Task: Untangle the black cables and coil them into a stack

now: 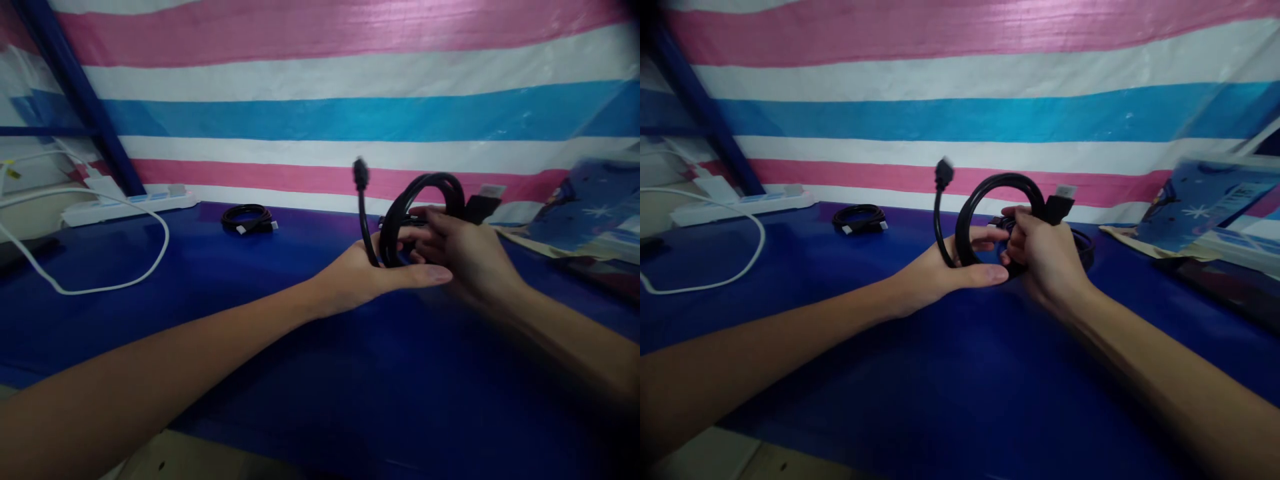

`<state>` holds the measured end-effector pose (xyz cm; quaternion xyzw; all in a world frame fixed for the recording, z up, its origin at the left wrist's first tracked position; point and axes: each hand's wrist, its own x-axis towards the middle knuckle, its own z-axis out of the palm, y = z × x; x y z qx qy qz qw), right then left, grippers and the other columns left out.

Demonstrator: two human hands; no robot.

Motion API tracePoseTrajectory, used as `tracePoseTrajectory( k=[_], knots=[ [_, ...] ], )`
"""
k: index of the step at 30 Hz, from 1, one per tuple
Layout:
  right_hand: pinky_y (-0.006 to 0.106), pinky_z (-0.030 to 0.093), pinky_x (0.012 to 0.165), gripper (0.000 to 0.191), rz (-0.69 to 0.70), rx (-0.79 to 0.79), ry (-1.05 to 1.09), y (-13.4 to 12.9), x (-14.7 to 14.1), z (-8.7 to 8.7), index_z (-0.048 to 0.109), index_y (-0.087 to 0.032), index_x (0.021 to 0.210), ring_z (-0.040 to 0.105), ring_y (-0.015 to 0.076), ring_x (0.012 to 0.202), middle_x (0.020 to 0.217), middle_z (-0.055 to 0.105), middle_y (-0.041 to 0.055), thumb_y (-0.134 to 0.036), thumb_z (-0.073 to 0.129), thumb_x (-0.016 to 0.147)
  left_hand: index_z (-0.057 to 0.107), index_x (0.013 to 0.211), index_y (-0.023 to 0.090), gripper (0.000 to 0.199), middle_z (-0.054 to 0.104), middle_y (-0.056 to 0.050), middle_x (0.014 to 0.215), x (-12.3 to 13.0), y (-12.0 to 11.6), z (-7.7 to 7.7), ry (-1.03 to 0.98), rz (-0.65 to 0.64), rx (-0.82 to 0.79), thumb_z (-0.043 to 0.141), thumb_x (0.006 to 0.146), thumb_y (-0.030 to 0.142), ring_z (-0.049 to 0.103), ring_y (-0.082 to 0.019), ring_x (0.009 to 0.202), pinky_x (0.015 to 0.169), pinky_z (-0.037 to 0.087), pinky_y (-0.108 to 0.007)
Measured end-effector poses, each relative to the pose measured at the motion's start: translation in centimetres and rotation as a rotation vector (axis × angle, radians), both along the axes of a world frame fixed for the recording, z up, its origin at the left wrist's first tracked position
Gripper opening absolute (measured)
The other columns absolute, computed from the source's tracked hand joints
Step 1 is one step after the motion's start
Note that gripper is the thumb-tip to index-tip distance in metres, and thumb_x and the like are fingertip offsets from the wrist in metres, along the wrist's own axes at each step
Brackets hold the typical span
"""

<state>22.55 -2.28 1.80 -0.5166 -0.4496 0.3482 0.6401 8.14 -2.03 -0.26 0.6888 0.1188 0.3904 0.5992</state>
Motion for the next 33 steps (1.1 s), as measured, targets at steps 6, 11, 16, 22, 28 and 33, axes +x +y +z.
tracePoseTrajectory(
  k=[6, 11, 16, 22, 28, 33],
  knots=[
    [0.026, 0.035, 0.045, 0.023, -0.048, 0.190, -0.394, 0.1, 0.1, -1.1, 0.047, -0.019, 0.064, 0.045, 0.0100, 0.042, 0.050, 0.045, -0.0036, -0.026, 0.056, 0.083, 0.041, 0.054, 0.019, 0.043, 0.034, 0.008, 0.044, -0.5, 0.2, 0.7, -0.024, 0.201, -0.258, 0.062, 0.085, 0.040, 0.036, -0.004, 0.042, 0.058, 0.040, -0.026],
    [0.028, 0.043, 0.056, 0.018, 0.196, 0.257, -0.675, -0.5, 0.8, -0.4, 0.053, -0.019, 0.071, 0.055, 0.0131, 0.051, 0.053, 0.056, -0.0005, -0.028, 0.055, 0.086, 0.052, 0.061, 0.018, 0.027, 0.032, 0.010, 0.041, -2.5, 1.6, 1.7, 0.141, 0.175, -0.021, 0.071, 0.076, 0.029, 0.033, -0.004, 0.037, 0.045, 0.030, -0.024],
    [0.030, 0.048, 0.067, 0.021, 0.527, 0.064, -0.675, -1.1, 1.0, 0.2, 0.061, -0.016, 0.073, 0.061, 0.0162, 0.064, 0.066, 0.065, 0.0046, -0.035, 0.067, 0.079, 0.063, 0.079, 0.014, 0.022, 0.050, 0.005, 0.050, -3.8, 3.4, 1.2, 0.275, 0.103, 0.071, 0.071, 0.077, 0.035, 0.043, -0.006, 0.042, 0.044, 0.032, -0.022],
    [0.031, 0.049, 0.068, 0.021, 0.389, 0.045, -0.244, 0.8, 1.1, -1.7, 0.063, -0.015, 0.092, 0.060, 0.0140, 0.063, 0.073, 0.065, 0.0043, -0.031, 0.065, 0.078, 0.046, 0.051, 0.018, 0.038, 0.043, 0.007, 0.042, -3.7, 4.7, -0.4, 0.262, -0.014, -0.010, 0.070, 0.077, 0.033, 0.058, -0.010, 0.054, 0.075, 0.046, -0.028],
    [0.038, 0.050, 0.082, 0.020, 0.323, 0.172, -0.599, 2.0, 1.7, -2.4, 0.062, -0.017, 0.083, 0.063, 0.0203, 0.085, 0.086, 0.067, 0.0077, -0.036, 0.062, 0.079, 0.043, 0.043, 0.020, 0.045, 0.034, 0.008, 0.034, -1.9, 1.6, 0.9, 0.266, -0.232, -0.090, 0.067, 0.080, 0.031, 0.043, -0.008, 0.039, 0.073, 0.046, -0.029],
    [0.034, 0.052, 0.072, 0.030, 0.454, 0.188, -0.623, 0.6, 0.8, -1.8, 0.063, -0.018, 0.087, 0.064, 0.0196, 0.080, 0.086, 0.068, 0.0070, -0.047, 0.061, 0.080, 0.038, 0.042, 0.019, 0.051, 0.036, 0.005, 0.035, -1.7, -0.8, 2.1, 0.349, -0.546, -0.213, 0.061, 0.084, 0.034, 0.040, -0.008, 0.034, 0.058, 0.042, -0.028]
  ],
)
